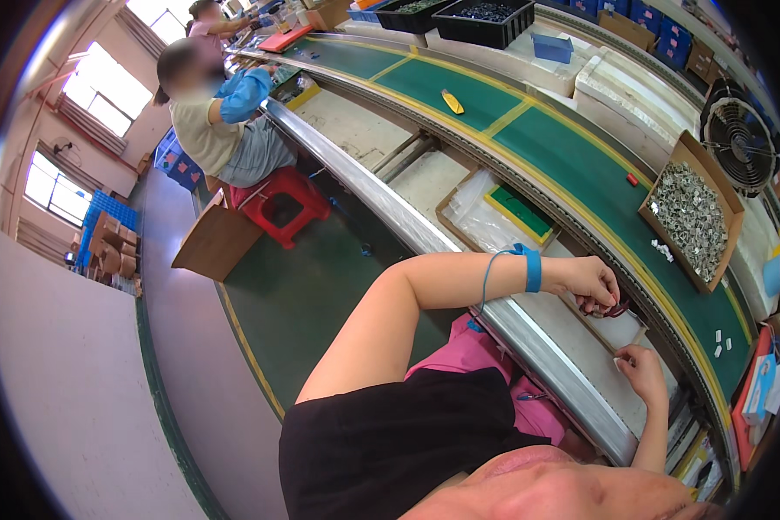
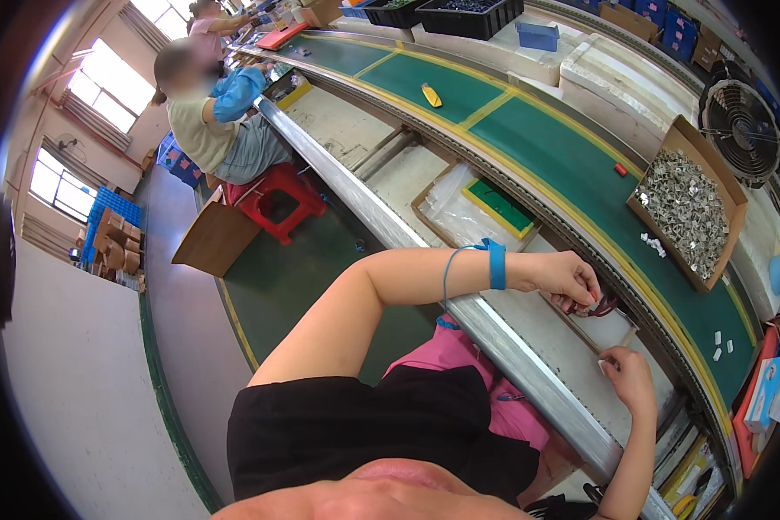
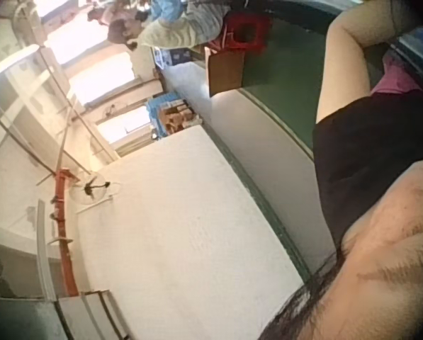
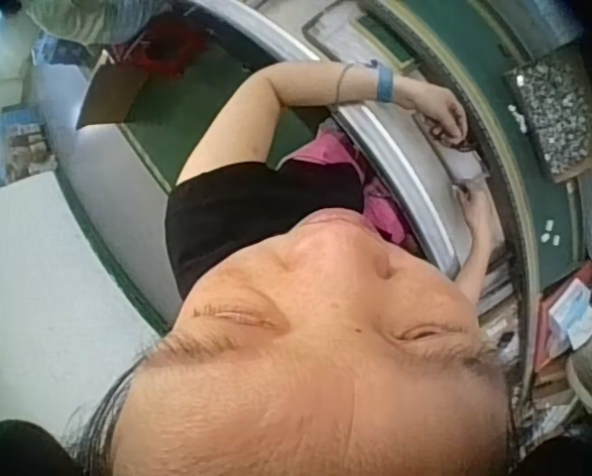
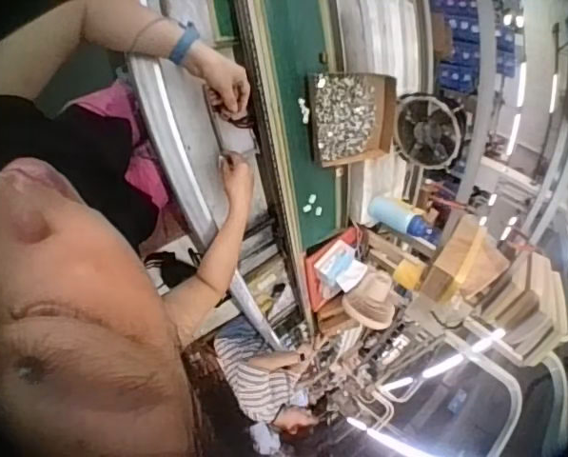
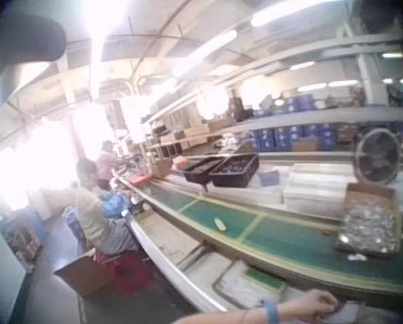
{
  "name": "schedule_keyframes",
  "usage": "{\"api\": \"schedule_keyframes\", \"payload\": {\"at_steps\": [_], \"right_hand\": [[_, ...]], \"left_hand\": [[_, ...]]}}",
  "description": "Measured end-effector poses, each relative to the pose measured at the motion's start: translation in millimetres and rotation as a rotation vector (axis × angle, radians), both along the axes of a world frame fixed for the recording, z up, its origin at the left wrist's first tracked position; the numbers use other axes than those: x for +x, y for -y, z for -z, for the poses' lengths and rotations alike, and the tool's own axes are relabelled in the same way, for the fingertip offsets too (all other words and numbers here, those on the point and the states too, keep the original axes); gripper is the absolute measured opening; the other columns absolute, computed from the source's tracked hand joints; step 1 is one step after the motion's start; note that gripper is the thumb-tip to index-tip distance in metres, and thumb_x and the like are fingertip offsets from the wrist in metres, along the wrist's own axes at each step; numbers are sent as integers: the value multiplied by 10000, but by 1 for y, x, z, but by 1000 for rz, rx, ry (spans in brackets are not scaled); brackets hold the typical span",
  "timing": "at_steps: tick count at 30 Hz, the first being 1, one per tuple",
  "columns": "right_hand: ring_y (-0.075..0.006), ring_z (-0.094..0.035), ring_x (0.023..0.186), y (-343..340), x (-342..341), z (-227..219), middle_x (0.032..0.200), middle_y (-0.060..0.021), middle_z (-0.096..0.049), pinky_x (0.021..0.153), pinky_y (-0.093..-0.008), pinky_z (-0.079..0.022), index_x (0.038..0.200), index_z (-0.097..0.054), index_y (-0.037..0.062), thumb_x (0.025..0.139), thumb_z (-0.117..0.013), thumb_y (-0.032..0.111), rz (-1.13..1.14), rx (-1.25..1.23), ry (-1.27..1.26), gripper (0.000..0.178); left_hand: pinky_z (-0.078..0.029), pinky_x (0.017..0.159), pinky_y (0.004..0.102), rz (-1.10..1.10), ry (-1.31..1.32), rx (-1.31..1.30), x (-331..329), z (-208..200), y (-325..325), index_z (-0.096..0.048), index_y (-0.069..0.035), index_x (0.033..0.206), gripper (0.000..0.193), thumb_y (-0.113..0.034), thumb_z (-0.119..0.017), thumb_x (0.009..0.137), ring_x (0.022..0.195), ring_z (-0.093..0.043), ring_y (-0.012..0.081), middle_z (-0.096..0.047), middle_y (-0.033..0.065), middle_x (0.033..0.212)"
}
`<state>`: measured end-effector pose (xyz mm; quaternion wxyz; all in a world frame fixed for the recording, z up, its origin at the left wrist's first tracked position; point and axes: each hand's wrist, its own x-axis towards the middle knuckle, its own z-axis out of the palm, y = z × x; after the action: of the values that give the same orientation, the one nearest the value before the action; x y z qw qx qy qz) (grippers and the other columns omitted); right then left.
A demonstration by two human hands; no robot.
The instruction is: The person is manually assembling components onto green printed circuit boards at a factory workstation.
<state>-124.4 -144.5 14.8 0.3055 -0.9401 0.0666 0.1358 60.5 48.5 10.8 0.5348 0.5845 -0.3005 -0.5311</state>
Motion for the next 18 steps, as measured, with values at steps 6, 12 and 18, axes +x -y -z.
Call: {"api": "schedule_keyframes", "payload": {"at_steps": [6, 12, 18], "right_hand": [[-278, -613, 714, 0, 0, 0, 786, -163, -636, 669, -352, -475, 879, -648, -3, 712, -644, 47, 15, 0, -10, 174], [-281, -615, 720, -3, 0, -4, 788, -166, -636, 673, -352, -477, 875, -646, -7, 710, -644, 41, 15, -5, -21, 172], [-278, -614, 718, -2, 0, -3, 783, -165, -632, 674, -353, -477, 869, -643, -9, 707, -642, 36, -1, 2, -12, 168]], "left_hand": [[-391, 466, 186, 0, -7, -7, 0, -2, -1, -615, -15, 966, 194, -139, -635, 818, 560, -563, 72, -639, 24, 747], [-394, 467, 188, -1, 1, -2, 0, 0, 0, -615, -16, 964, 194, -146, -634, 821, 558, -563, 74, -645, 30, 756], [-397, 468, 189, 3, 8, 1, -1, -2, -1, -616, -17, 966, 195, -149, -634, 823, 558, -564, 75, -646, 30, 754]]}}
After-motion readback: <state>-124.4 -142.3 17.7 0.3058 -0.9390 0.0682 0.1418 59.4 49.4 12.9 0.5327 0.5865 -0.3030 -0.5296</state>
